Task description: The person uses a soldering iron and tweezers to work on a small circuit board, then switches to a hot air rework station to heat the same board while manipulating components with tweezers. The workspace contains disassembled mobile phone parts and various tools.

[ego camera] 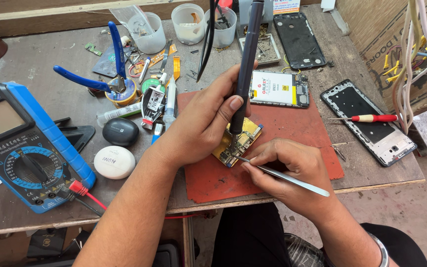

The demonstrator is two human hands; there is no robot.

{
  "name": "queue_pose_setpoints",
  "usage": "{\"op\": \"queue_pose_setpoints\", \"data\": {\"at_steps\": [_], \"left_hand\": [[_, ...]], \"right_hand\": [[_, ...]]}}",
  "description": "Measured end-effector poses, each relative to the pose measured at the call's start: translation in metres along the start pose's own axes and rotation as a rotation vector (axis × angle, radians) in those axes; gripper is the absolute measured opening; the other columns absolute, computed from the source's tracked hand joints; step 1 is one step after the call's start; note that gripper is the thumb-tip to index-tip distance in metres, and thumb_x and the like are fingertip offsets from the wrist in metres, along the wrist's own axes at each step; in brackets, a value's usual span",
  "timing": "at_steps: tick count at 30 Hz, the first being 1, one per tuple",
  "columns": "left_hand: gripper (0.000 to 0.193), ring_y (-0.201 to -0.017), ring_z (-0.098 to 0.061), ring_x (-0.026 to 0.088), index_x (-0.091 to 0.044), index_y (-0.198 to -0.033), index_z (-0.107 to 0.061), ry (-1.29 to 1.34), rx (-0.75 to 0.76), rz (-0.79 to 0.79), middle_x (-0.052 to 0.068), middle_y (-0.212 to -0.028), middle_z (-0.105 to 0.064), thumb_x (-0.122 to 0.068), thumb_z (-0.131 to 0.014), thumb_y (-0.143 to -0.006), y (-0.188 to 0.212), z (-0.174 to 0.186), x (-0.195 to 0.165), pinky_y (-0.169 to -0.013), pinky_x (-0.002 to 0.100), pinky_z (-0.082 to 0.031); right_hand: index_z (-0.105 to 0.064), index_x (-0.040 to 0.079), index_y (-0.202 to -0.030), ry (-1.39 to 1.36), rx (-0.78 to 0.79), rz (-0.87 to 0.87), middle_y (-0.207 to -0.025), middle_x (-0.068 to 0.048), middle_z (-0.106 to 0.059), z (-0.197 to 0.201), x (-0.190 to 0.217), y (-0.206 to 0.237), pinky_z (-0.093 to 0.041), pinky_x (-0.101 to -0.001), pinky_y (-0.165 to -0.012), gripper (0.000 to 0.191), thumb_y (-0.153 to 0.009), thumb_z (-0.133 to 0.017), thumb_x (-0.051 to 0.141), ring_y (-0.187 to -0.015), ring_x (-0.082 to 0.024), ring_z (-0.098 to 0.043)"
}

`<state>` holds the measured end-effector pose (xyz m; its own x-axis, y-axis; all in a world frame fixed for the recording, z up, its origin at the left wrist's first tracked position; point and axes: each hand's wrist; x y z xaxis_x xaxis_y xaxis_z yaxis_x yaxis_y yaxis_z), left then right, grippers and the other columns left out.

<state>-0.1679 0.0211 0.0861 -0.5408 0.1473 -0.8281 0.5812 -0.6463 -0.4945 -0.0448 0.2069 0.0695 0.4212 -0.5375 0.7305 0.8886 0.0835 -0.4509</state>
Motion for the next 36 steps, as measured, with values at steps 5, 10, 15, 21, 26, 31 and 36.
{"op": "queue_pose_setpoints", "data": {"at_steps": [5,10,15,21,26,31,36], "left_hand": [[0.05,-0.101,-0.066,0.016,0.0,-0.16,-0.033,-0.017,-0.007,-0.008,0.009,-0.112,-0.066,-0.011,-0.047,-0.113,-0.0003,0.0004,0.0002,-0.092,0.029,-0.056],[0.05,-0.101,-0.066,0.016,0.0,-0.16,-0.033,-0.016,-0.006,0.003,0.009,-0.113,-0.067,-0.011,-0.047,-0.113,-0.0004,0.0001,-0.0012,-0.092,0.029,-0.057],[0.051,-0.104,-0.068,0.015,-0.001,-0.16,-0.031,0.003,-0.011,0.038,0.009,-0.121,-0.066,-0.011,-0.045,-0.112,0.0007,-0.002,-0.0025,-0.092,0.028,-0.057],[0.053,-0.105,-0.067,0.016,-0.003,-0.163,-0.029,-0.004,-0.005,0.012,0.009,-0.119,-0.066,-0.011,-0.046,-0.114,0.0013,-0.0021,-0.0007,-0.094,0.029,-0.057],[0.055,-0.103,-0.069,0.015,-0.004,-0.165,-0.027,-0.02,-0.002,0.015,0.008,-0.115,-0.065,-0.011,-0.046,-0.114,0.0021,-0.0013,0.0006,-0.093,0.029,-0.058],[0.057,-0.102,-0.069,0.015,-0.005,-0.166,-0.024,-0.024,0.008,0.02,0.008,-0.113,-0.066,-0.01,-0.045,-0.114,0.001,-0.0005,0.0013,-0.092,0.028,-0.057],[0.057,-0.102,-0.068,0.015,-0.005,-0.167,-0.024,-0.01,0.012,0.026,0.008,-0.111,-0.066,-0.009,-0.045,-0.114,0.0016,0.0007,0.0017,-0.093,0.028,-0.057]], "right_hand": [[-0.069,0.002,-0.085,0.0,-0.001,-0.004,-0.084,-0.005,-0.077,-0.0004,-0.0002,0.0003,-0.06,-0.0231,-0.064,0.015,-0.082,-0.083,0.007,-0.074,-0.01,-0.076],[-0.069,0.002,-0.085,0.002,0.002,0.001,-0.085,-0.005,-0.077,0.0,0.0001,0.0003,-0.06,-0.0232,-0.065,0.015,-0.082,-0.083,0.007,-0.076,-0.01,-0.076],[-0.069,0.002,-0.085,-0.011,0.002,-0.002,-0.086,-0.005,-0.077,-0.0006,0.0,0.0001,-0.061,-0.0234,-0.066,0.015,-0.082,-0.083,0.007,-0.077,-0.011,-0.077],[-0.068,0.002,-0.085,0.002,-0.001,0.008,-0.086,-0.006,-0.077,0.0,0.0003,-0.0001,-0.061,-0.0235,-0.066,0.016,-0.082,-0.083,0.007,-0.077,-0.011,-0.077],[-0.068,0.002,-0.085,-0.002,0.0,0.009,-0.086,-0.006,-0.077,-0.0002,0.0011,-0.0004,-0.061,-0.0238,-0.066,0.015,-0.082,-0.083,0.007,-0.077,-0.011,-0.077],[-0.068,0.002,-0.085,0.001,-0.001,0.012,-0.087,-0.006,-0.078,0.0003,0.0015,-0.0007,-0.061,-0.024,-0.067,0.016,-0.082,-0.083,0.007,-0.078,-0.012,-0.077],[-0.068,0.002,-0.085,-0.002,0.004,0.019,-0.087,-0.006,-0.078,0.0001,0.0016,-0.0012,-0.061,-0.0242,-0.067,0.016,-0.082,-0.082,0.007,-0.078,-0.012,-0.077]]}}
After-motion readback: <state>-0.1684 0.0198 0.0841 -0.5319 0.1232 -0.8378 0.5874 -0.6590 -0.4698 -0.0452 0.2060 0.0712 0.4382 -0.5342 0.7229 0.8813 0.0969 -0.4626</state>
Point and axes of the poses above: each hand's wrist, its own y-axis away from the middle knuckle, its own z-axis out of the back of the hand, x = y × z
